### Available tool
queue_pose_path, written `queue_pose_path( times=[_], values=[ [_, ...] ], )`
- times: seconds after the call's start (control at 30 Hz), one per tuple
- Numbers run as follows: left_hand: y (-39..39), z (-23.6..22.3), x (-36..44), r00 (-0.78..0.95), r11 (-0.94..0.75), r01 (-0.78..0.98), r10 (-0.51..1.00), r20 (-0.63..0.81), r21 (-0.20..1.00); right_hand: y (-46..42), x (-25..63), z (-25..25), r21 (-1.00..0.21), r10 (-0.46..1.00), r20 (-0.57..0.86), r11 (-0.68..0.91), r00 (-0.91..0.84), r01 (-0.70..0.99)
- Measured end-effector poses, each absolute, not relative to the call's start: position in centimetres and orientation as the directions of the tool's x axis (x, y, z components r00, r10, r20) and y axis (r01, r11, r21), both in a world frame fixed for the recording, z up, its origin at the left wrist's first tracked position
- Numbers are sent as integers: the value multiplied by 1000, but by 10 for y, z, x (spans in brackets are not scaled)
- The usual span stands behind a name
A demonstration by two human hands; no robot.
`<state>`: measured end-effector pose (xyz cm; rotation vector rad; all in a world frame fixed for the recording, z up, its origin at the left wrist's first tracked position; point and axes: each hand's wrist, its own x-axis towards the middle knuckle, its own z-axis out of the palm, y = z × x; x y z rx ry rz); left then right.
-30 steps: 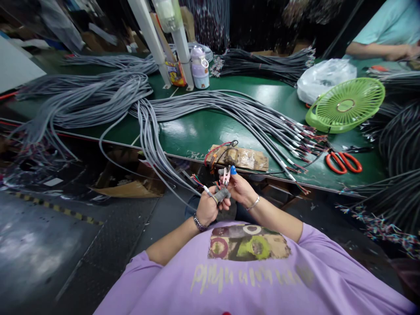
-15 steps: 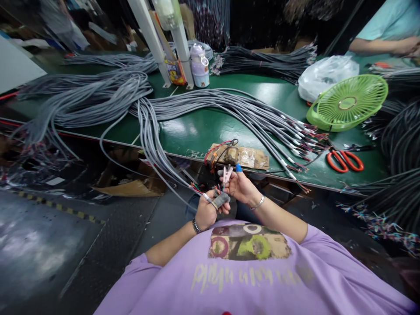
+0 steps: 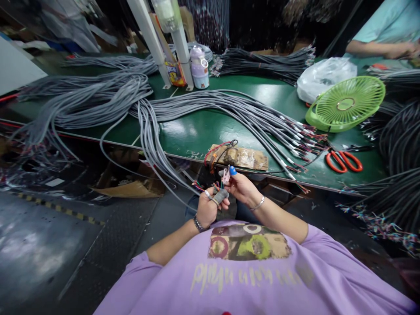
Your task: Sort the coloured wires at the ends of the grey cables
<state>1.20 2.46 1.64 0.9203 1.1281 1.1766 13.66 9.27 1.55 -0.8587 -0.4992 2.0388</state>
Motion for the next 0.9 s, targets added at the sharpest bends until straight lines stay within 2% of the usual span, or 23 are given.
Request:
queue_pose_path(
  times=[0.27, 0.53, 0.9],
  values=[
    [30, 14, 13, 20, 204, -159, 979, -203, 966, 92, 132, 13, -646, 867, -342, -498, -363, -579],
    [22, 15, 8, 1, 196, -207, 980, -200, 959, 89, 138, 14, -525, 774, -432, -633, -463, -569],
    [16, 9, 2, -47, 213, -239, 972, -230, 948, 85, 155, 3, -484, 749, -526, -653, -403, -582]
  ],
)
